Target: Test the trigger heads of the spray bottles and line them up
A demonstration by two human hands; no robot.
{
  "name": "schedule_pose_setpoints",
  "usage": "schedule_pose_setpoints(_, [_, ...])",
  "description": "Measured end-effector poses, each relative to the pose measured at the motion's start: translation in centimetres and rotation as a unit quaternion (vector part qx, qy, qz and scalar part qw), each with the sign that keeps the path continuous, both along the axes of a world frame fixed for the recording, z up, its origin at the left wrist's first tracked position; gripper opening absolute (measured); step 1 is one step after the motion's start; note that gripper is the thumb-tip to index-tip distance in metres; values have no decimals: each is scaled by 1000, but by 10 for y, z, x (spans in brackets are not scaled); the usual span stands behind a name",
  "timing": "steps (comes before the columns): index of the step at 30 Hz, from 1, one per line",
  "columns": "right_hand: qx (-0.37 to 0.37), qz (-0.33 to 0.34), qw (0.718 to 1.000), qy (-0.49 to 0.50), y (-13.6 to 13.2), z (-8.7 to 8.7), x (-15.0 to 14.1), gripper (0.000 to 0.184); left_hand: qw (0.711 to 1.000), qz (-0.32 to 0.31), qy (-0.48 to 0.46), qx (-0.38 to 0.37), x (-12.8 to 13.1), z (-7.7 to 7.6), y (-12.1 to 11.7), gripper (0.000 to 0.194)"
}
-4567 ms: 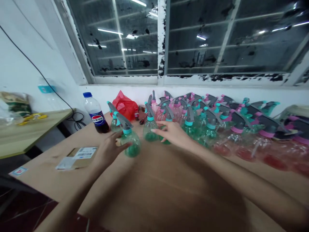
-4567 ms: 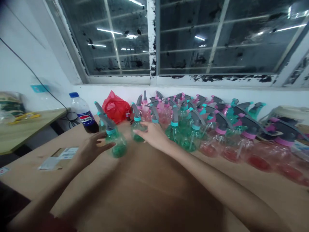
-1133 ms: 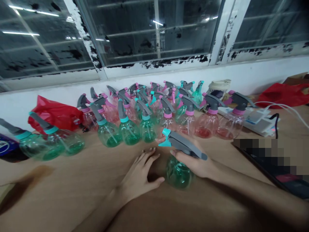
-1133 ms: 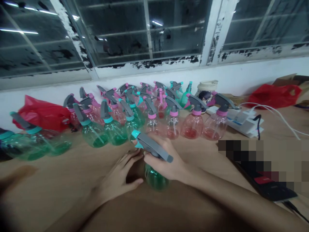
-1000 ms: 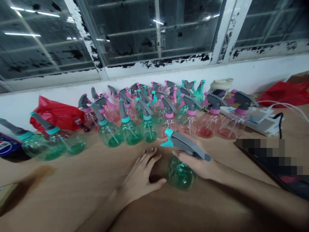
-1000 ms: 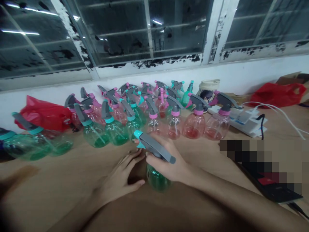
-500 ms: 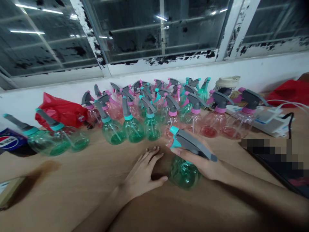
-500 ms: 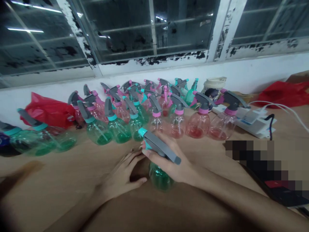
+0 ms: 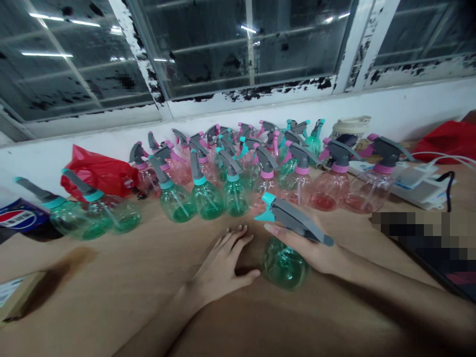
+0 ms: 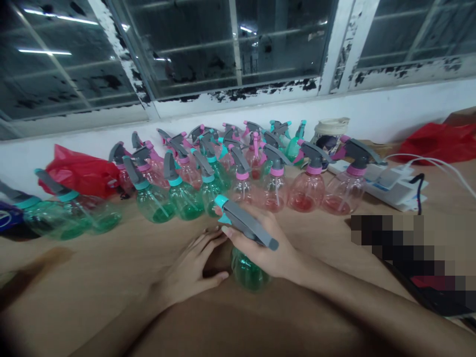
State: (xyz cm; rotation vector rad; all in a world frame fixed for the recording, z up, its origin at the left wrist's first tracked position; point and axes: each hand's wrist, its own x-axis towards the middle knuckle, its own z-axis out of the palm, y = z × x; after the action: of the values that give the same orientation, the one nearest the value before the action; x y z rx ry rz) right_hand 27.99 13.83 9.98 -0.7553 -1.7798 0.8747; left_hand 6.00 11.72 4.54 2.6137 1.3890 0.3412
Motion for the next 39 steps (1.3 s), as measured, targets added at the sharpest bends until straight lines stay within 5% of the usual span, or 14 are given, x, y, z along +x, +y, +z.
schedule_pose_setpoints(8, [11,-7,1000,-15,1,0,-1,2,1000,-5,1,10,0,-2,0,69])
schedule_pose_setpoints(18, [-3,44,999,13,-1,5,0,23,1000,-3,7,12,-1,-2,1,69])
schedule_pose_setpoints(31, [4,35,999,-20,1,8,0,7,1000,-13,-4,16,-1,-2,1,69])
schedule_pose_setpoints(39, [-5,-31,999,-17,-4,4,0,9,1000,-3,10,15,0,-3,0,69])
